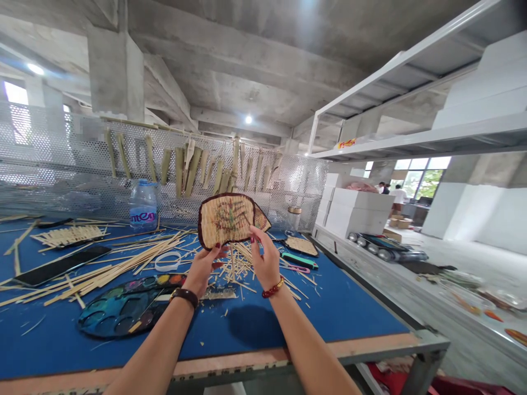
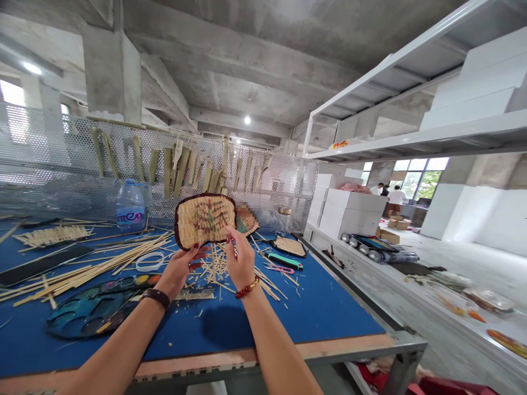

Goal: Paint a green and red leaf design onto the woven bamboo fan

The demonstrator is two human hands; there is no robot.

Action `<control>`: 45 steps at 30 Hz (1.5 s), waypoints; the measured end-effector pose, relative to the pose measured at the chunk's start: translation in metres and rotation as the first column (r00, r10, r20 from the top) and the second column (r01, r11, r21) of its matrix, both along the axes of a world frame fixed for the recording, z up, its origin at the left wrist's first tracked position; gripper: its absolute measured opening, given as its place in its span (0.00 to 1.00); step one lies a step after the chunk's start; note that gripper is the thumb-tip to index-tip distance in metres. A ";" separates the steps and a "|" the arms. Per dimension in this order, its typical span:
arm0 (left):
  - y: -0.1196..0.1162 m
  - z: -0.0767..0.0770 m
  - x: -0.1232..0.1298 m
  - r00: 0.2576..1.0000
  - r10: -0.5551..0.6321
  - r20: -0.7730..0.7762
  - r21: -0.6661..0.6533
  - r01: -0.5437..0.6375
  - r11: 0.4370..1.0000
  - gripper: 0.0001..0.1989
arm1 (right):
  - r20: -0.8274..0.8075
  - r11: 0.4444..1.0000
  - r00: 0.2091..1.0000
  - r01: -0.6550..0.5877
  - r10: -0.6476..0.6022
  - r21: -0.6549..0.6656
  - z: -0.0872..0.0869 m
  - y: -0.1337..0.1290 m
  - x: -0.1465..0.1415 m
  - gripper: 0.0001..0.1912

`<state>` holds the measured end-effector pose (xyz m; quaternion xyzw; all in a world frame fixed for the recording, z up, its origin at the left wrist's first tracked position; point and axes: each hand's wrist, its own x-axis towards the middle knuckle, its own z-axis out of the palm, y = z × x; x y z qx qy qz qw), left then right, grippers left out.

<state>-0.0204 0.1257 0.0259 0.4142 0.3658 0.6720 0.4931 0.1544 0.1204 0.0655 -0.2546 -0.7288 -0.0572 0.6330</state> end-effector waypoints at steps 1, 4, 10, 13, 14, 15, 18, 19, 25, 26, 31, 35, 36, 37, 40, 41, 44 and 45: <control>0.001 0.000 0.000 1.000 0.000 0.000 0.000 0.000 1.000 0.25 | -0.011 1.000 1.000 0.007 -0.007 -0.008 -0.001 0.003 0.002 0.19; 0.001 -0.001 -0.001 1.000 -0.002 0.000 0.000 0.002 1.000 0.25 | -0.016 1.000 1.000 0.002 -0.002 -0.013 -0.003 0.007 0.003 0.19; -0.002 0.002 0.000 1.000 -0.018 -0.008 0.002 0.019 1.000 0.25 | 0.070 1.000 0.997 -0.009 0.007 0.022 -0.004 0.011 -0.007 0.22; -0.003 0.002 0.000 1.000 -0.008 -0.003 0.002 0.008 1.000 0.25 | 0.062 1.000 0.998 -0.006 0.007 -0.016 -0.004 0.013 -0.006 0.21; -0.003 0.002 0.000 1.000 -0.004 -0.001 0.001 0.004 1.000 0.25 | 0.049 1.000 0.999 -0.005 0.006 -0.021 -0.004 0.013 -0.005 0.20; -0.003 0.002 0.000 1.000 -0.002 0.000 0.000 0.002 1.000 0.25 | 0.035 1.000 0.999 -0.002 0.003 -0.018 -0.003 0.013 -0.004 0.20; -0.002 0.001 0.000 1.000 -0.011 -0.007 0.000 0.011 1.000 0.25 | 0.003 1.000 1.000 0.010 -0.010 0.010 -0.003 0.013 0.000 0.21; -0.002 0.001 0.000 1.000 -0.015 -0.011 0.002 0.015 1.000 0.25 | 0.002 1.000 1.000 0.012 -0.012 0.010 -0.003 0.013 0.001 0.21; -0.003 0.002 0.000 1.000 -0.013 -0.018 0.001 0.013 1.000 0.25 | 0.000 0.999 1.000 0.006 -0.006 -0.039 -0.003 0.016 0.001 0.20; -0.003 0.002 0.000 1.000 -0.016 -0.019 -0.002 0.016 1.000 0.25 | -0.019 0.999 1.000 0.014 -0.015 -0.037 -0.003 0.016 0.001 0.20; -0.004 0.004 0.001 1.000 -0.023 -0.010 -0.009 0.023 1.000 0.25 | -0.022 0.999 1.000 0.019 -0.020 -0.044 -0.002 0.015 0.002 0.19; -0.004 0.004 0.000 1.000 -0.013 0.013 -0.020 0.013 1.000 0.25 | -0.049 1.000 0.998 0.026 -0.027 -0.016 -0.002 0.014 0.004 0.19; -0.004 0.004 0.000 1.000 -0.012 0.019 -0.023 0.013 1.000 0.25 | -0.057 1.000 0.998 0.029 -0.030 -0.013 -0.002 0.013 0.004 0.19; -0.003 0.004 -0.001 1.000 -0.011 0.027 -0.025 0.012 1.000 0.26 | -0.057 0.999 0.998 0.030 -0.030 -0.014 -0.002 0.012 0.005 0.18; -0.003 0.004 -0.001 0.999 0.000 0.048 -0.034 0.001 0.999 0.25 | -0.034 0.999 0.999 0.027 -0.028 -0.031 -0.003 0.010 0.006 0.18; -0.003 0.005 -0.001 0.999 0.003 0.053 -0.037 -0.001 0.999 0.25 | -0.022 0.999 1.000 0.021 -0.022 -0.038 -0.004 0.010 0.005 0.17; -0.003 0.006 -0.001 0.998 0.002 0.066 -0.043 0.001 0.999 0.26 | 0.030 0.999 1.000 0.004 -0.003 -0.047 -0.007 0.012 0.004 0.17; -0.003 0.006 -0.001 0.997 0.002 0.071 -0.044 0.001 0.999 0.26 | 0.050 0.999 0.999 0.003 -0.001 -0.051 -0.008 0.013 0.003 0.18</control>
